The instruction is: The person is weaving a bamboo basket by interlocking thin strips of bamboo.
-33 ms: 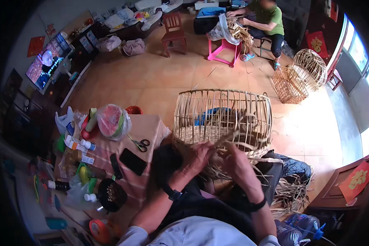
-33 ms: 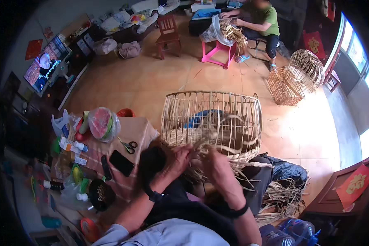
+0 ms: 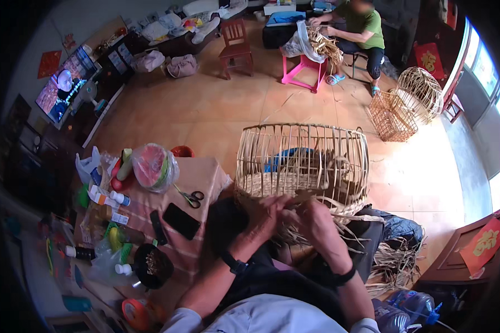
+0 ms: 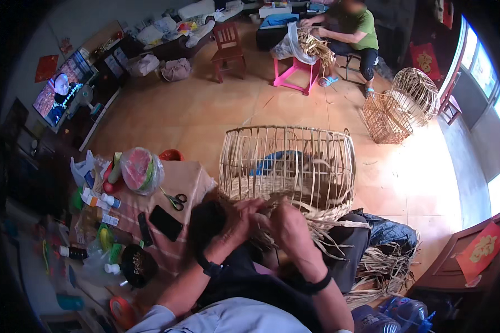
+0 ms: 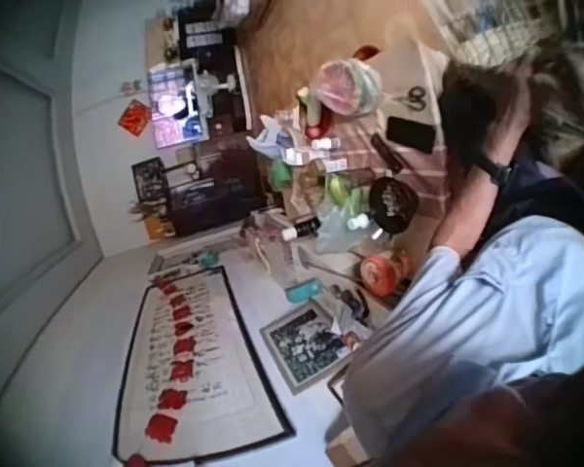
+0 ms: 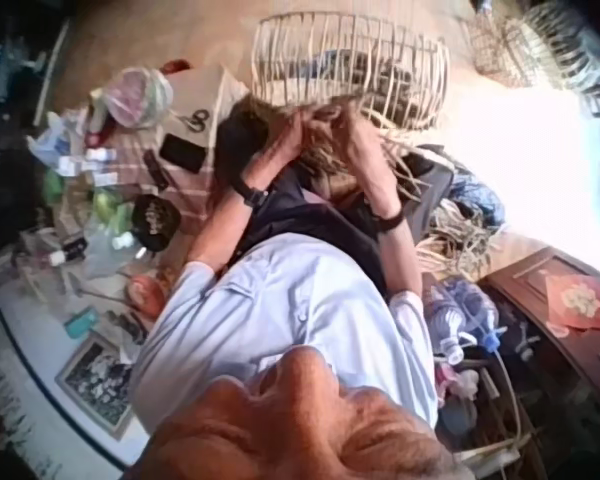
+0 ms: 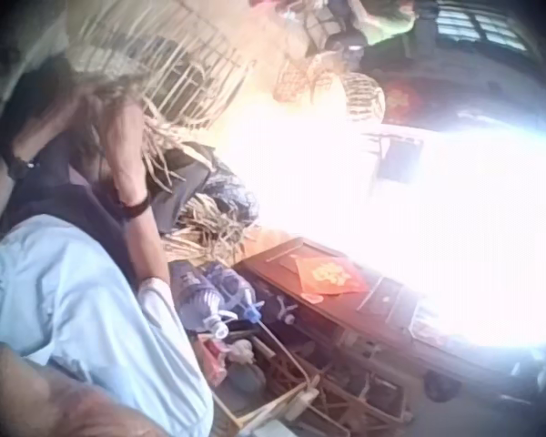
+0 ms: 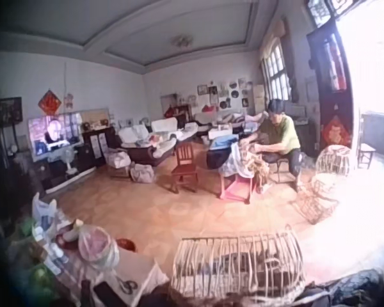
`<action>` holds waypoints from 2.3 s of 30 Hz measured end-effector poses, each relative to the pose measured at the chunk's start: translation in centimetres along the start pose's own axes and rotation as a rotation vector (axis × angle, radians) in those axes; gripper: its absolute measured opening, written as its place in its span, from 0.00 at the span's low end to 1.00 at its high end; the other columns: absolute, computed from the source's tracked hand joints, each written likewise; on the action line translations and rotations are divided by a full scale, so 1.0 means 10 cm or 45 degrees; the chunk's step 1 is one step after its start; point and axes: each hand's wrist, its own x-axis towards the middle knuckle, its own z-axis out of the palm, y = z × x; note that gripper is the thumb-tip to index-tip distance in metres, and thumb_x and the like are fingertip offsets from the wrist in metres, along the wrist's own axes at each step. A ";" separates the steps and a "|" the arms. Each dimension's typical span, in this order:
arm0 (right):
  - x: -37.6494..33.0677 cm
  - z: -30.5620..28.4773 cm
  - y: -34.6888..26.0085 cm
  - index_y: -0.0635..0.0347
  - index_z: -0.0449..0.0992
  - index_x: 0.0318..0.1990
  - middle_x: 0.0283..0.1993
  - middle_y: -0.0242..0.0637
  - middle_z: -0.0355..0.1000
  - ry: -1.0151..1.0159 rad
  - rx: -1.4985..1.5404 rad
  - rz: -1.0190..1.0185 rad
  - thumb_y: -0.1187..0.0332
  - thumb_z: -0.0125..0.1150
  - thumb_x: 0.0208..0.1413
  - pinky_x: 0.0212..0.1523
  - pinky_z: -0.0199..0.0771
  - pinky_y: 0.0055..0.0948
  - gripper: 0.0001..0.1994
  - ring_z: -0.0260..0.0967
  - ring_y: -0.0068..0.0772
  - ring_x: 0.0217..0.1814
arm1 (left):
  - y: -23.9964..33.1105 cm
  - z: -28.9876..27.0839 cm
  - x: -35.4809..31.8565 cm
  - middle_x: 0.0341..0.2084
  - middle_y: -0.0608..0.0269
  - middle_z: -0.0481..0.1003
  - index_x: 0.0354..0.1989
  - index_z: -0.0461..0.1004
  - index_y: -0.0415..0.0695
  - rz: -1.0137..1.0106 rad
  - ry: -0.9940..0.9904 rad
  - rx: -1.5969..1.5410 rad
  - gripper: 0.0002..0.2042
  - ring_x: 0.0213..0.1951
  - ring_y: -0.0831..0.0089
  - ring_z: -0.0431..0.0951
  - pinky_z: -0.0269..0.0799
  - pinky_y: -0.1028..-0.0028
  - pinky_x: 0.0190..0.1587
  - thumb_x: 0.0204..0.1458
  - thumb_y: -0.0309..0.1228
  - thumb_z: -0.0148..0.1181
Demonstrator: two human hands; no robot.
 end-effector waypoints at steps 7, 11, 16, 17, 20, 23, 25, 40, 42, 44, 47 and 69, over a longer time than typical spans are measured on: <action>0.28 0.09 0.43 0.63 0.79 0.35 0.24 0.32 0.75 0.237 0.752 0.593 0.64 0.62 0.66 0.21 0.64 0.19 0.11 0.68 0.18 0.22 | 0.08 -0.01 0.02 0.36 0.47 0.80 0.53 0.71 0.41 -0.221 -0.177 -0.096 0.19 0.41 0.47 0.80 0.76 0.57 0.44 0.50 0.19 0.61; 0.32 0.07 0.61 0.62 0.79 0.30 0.22 0.31 0.74 0.302 0.710 0.760 0.60 0.67 0.62 0.22 0.65 0.22 0.14 0.68 0.21 0.21 | 0.16 0.04 -0.03 0.43 0.45 0.77 0.56 0.69 0.34 -0.012 -0.332 0.232 0.26 0.48 0.46 0.76 0.70 0.54 0.54 0.50 0.33 0.67; 0.55 -0.03 0.58 0.66 0.76 0.31 0.25 0.34 0.74 0.235 0.516 0.516 0.64 0.69 0.59 0.27 0.69 0.25 0.13 0.71 0.24 0.24 | 0.26 0.23 0.05 0.40 0.51 0.74 0.57 0.69 0.34 -0.223 -0.705 0.390 0.25 0.45 0.54 0.74 0.67 0.57 0.52 0.52 0.34 0.61; 0.61 -0.09 0.58 0.66 0.76 0.31 0.26 0.34 0.74 0.047 0.579 0.452 0.65 0.67 0.60 0.28 0.69 0.25 0.12 0.71 0.24 0.24 | 0.29 0.31 0.07 0.39 0.53 0.74 0.58 0.69 0.34 -0.335 -0.690 0.486 0.24 0.43 0.57 0.74 0.67 0.58 0.52 0.53 0.32 0.58; 0.66 -0.08 0.59 0.66 0.75 0.32 0.24 0.35 0.73 -0.035 0.453 0.350 0.68 0.63 0.61 0.28 0.71 0.27 0.09 0.74 0.27 0.26 | 0.33 0.40 -0.10 0.34 0.62 0.72 0.53 0.72 0.41 0.002 -0.236 1.139 0.16 0.41 0.67 0.73 0.64 0.60 0.56 0.57 0.31 0.52; 0.63 -0.07 0.59 0.66 0.75 0.34 0.24 0.38 0.73 -0.032 0.248 0.368 0.72 0.61 0.58 0.28 0.71 0.30 0.06 0.75 0.29 0.27 | 0.35 0.49 -0.17 0.38 0.59 0.71 0.62 0.68 0.37 -0.075 -0.321 1.086 0.25 0.46 0.64 0.72 0.64 0.62 0.55 0.54 0.32 0.52; 0.59 -0.03 0.58 0.66 0.75 0.35 0.25 0.41 0.73 -0.082 0.054 0.378 0.74 0.61 0.57 0.28 0.71 0.32 0.04 0.75 0.30 0.28 | 0.37 0.53 -0.19 0.38 0.58 0.71 0.60 0.68 0.37 -0.109 -0.262 1.107 0.24 0.47 0.63 0.71 0.63 0.62 0.56 0.54 0.32 0.52; 0.36 0.10 0.59 0.66 0.72 0.52 0.29 0.52 0.75 0.077 -0.384 0.087 0.80 0.57 0.52 0.31 0.71 0.49 0.17 0.75 0.53 0.31 | 0.11 0.47 -0.27 0.45 0.49 0.69 0.46 0.74 0.40 -0.124 -0.162 0.249 0.13 0.52 0.53 0.68 0.63 0.56 0.59 0.55 0.27 0.49; 0.28 0.06 0.59 0.64 0.71 0.55 0.29 0.50 0.74 0.068 -0.213 0.133 0.80 0.58 0.50 0.31 0.71 0.47 0.21 0.75 0.50 0.31 | 0.08 0.42 -0.26 0.45 0.50 0.69 0.47 0.74 0.41 -0.069 -0.042 0.079 0.13 0.52 0.53 0.68 0.63 0.55 0.58 0.55 0.27 0.49; 0.19 -0.02 0.62 0.62 0.70 0.56 0.30 0.45 0.77 0.122 -0.112 0.202 0.82 0.62 0.50 0.26 0.71 0.39 0.24 0.75 0.37 0.28 | 0.07 0.39 -0.22 0.43 0.52 0.69 0.48 0.73 0.40 -0.031 -0.095 0.151 0.15 0.52 0.53 0.68 0.63 0.55 0.56 0.52 0.27 0.51; 0.03 -0.18 0.67 0.60 0.71 0.53 0.32 0.40 0.78 0.084 0.777 0.395 0.78 0.62 0.54 0.18 0.66 0.28 0.18 0.73 0.28 0.24 | 0.08 0.34 -0.18 0.41 0.55 0.69 0.46 0.73 0.42 -0.088 -0.152 0.055 0.16 0.51 0.55 0.69 0.63 0.56 0.54 0.47 0.28 0.54; -0.96 -0.65 1.12 0.53 0.69 0.41 0.28 0.28 0.65 0.985 1.540 0.640 0.57 0.49 0.71 0.20 0.57 0.19 0.11 0.58 0.19 0.21 | 0.32 0.16 0.12 0.38 0.56 0.75 0.48 0.75 0.38 0.038 -0.422 0.221 0.13 0.44 0.60 0.78 0.76 0.63 0.50 0.53 0.24 0.54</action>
